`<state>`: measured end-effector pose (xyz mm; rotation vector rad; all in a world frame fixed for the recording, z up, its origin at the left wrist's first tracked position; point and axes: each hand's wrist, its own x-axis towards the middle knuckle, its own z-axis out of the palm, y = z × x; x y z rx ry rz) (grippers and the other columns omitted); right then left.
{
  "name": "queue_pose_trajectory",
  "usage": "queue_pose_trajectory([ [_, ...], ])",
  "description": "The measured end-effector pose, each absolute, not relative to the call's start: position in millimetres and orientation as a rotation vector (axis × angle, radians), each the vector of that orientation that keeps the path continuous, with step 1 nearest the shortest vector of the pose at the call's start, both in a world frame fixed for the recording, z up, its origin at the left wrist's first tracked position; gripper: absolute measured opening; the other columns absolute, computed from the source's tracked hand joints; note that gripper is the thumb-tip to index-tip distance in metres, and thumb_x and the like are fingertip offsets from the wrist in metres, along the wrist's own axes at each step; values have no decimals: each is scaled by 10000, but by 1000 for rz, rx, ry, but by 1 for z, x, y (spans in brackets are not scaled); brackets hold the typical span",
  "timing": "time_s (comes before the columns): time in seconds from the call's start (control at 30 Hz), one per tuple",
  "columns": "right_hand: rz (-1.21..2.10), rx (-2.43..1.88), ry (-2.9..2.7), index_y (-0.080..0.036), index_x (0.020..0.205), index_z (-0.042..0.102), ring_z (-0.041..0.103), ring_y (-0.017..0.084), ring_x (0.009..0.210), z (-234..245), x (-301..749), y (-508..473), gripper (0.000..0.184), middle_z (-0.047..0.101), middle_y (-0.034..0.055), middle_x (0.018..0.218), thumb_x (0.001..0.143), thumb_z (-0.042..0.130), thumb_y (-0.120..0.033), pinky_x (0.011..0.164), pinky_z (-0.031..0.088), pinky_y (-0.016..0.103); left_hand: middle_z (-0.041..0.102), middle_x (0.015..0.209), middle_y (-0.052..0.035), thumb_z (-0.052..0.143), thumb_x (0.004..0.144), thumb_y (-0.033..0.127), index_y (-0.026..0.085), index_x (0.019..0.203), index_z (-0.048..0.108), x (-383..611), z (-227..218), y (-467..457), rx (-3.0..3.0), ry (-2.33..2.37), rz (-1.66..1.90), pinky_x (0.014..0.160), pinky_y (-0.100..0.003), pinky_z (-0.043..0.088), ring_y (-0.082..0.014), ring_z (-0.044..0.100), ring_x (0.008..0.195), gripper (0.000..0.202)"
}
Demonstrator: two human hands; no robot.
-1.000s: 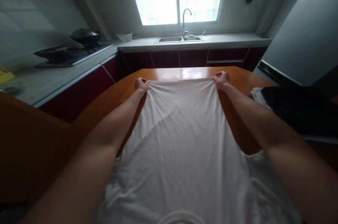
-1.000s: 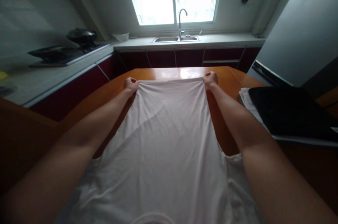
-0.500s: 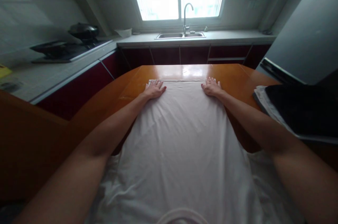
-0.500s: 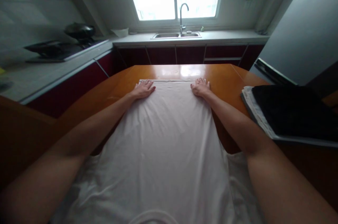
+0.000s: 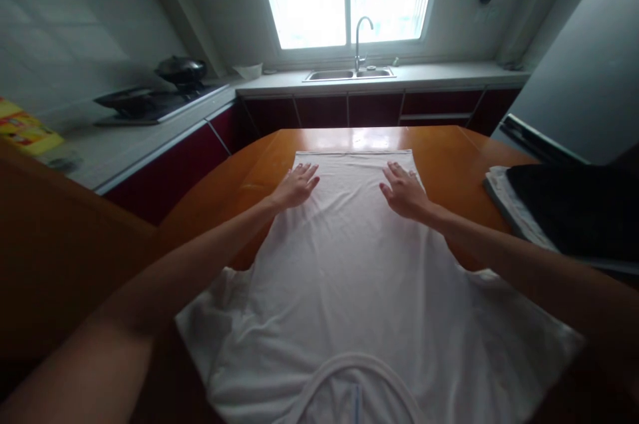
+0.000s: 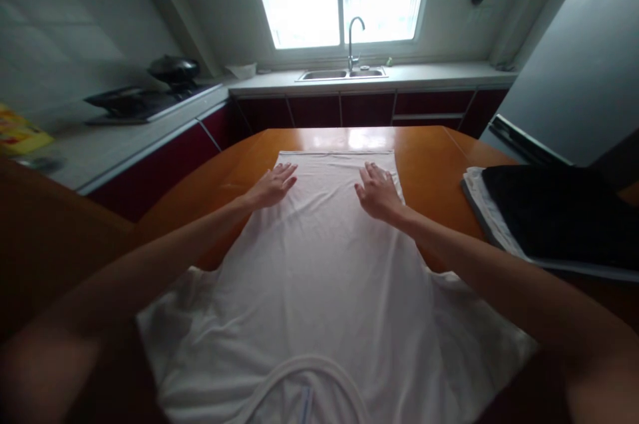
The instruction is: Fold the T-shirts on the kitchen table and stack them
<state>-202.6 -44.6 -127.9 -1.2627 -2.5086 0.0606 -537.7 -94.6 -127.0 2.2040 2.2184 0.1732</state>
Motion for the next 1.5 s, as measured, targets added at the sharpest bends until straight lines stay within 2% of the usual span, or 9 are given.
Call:
queue_pose_trajectory([
  [0.17, 115, -1264, -2661, -80, 1557, 372, 212, 297, 1550, -149, -167, -115, 633, 273, 183, 1660, 1035, 311, -434, 1239, 213, 523, 177, 1698, -98, 194, 1054, 575, 258, 1623, 260, -553, -130, -115, 2024, 2316, -11, 1194, -673, 172, -339, 143, 1564, 655],
  [0.23, 108, -1285, -2664, -62, 1547, 388, 223, 292, 1548, -152, -159, -120, 636, 296, 188, 1650, 1039, 303, -434, 1248, 206, 493, 194, 1693, -112, 215, 1060, 535, 218, 1614, 289, -549, -126, -116, 2048, 2356, 31, 1202, -660, 168, -335, 146, 1564, 642],
  [0.37, 57, -1245, -2637, -52, 1541, 400, 198, 293, 1554, -147, -153, -123, 625, 279, 187, 1656, 1044, 293, -415, 1253, 191, 500, 232, 1681, -127, 257, 1064, 465, 154, 1600, 318, -521, -125, -129, 2308, 2230, 167, 1236, -564, 185, -292, 151, 1568, 623],
  [0.6, 162, -1112, -2707, -76, 1555, 390, 217, 281, 1550, -146, -147, -149, 642, 291, 196, 1647, 1048, 319, -463, 1244, 223, 497, 196, 1688, -129, 247, 1050, 579, 177, 1614, 289, -488, -134, -169, 2350, 2036, 177, 1234, -541, 209, -302, 153, 1566, 694],
  [0.8, 166, -947, -2748, -143, 1575, 370, 180, 279, 1559, -139, -139, -178, 602, 261, 159, 1668, 1043, 376, -426, 1241, 210, 533, 211, 1690, -82, 269, 1057, 584, 265, 1609, 309, -471, -126, -212, 2443, 1863, 144, 1240, -556, 183, -299, 153, 1566, 640],
  [0.93, 249, -907, -2724, -164, 1580, 373, 208, 289, 1552, -128, -130, -216, 588, 263, 156, 1664, 1045, 387, -406, 1234, 224, 562, 204, 1693, -62, 316, 1062, 540, 272, 1614, 300, -452, -110, -258, 2499, 1844, 253, 1263, -510, 157, -267, 129, 1574, 614],
  [1.07, 363, -760, -2733, -241, 1611, 318, 192, 283, 1556, -125, -113, -260, 615, 231, 99, 1679, 1026, 443, -381, 1251, 190, 560, 212, 1689, -15, 424, 1040, 504, 356, 1609, 291, -435, -102, -319, 2553, 1669, 211, 1272, -536, 130, -265, 127, 1574, 603],
  [1.23, 491, -662, -2850, -299, 1615, 300, 161, 296, 1561, -130, -88, -295, 670, 174, 69, 1695, 999, 518, -449, 1261, 157, 545, 180, 1691, -14, 457, 1020, 544, 396, 1603, 281, -423, -111, -372, 2511, 1555, 120, 1262, -588, 110, -305, 116, 1570, 627],
  [1.5, 522, -597, -2913, -312, 1613, 293, 148, 308, 1560, -122, -66, -312, 677, 168, 85, 1691, 1004, 506, -516, 1255, 124, 573, 141, 1698, -2, 401, 1026, 597, 401, 1610, 251, -406, -110, -406, 2526, 1541, 103, 1262, -572, 134, -293, 96, 1573, 634],
])
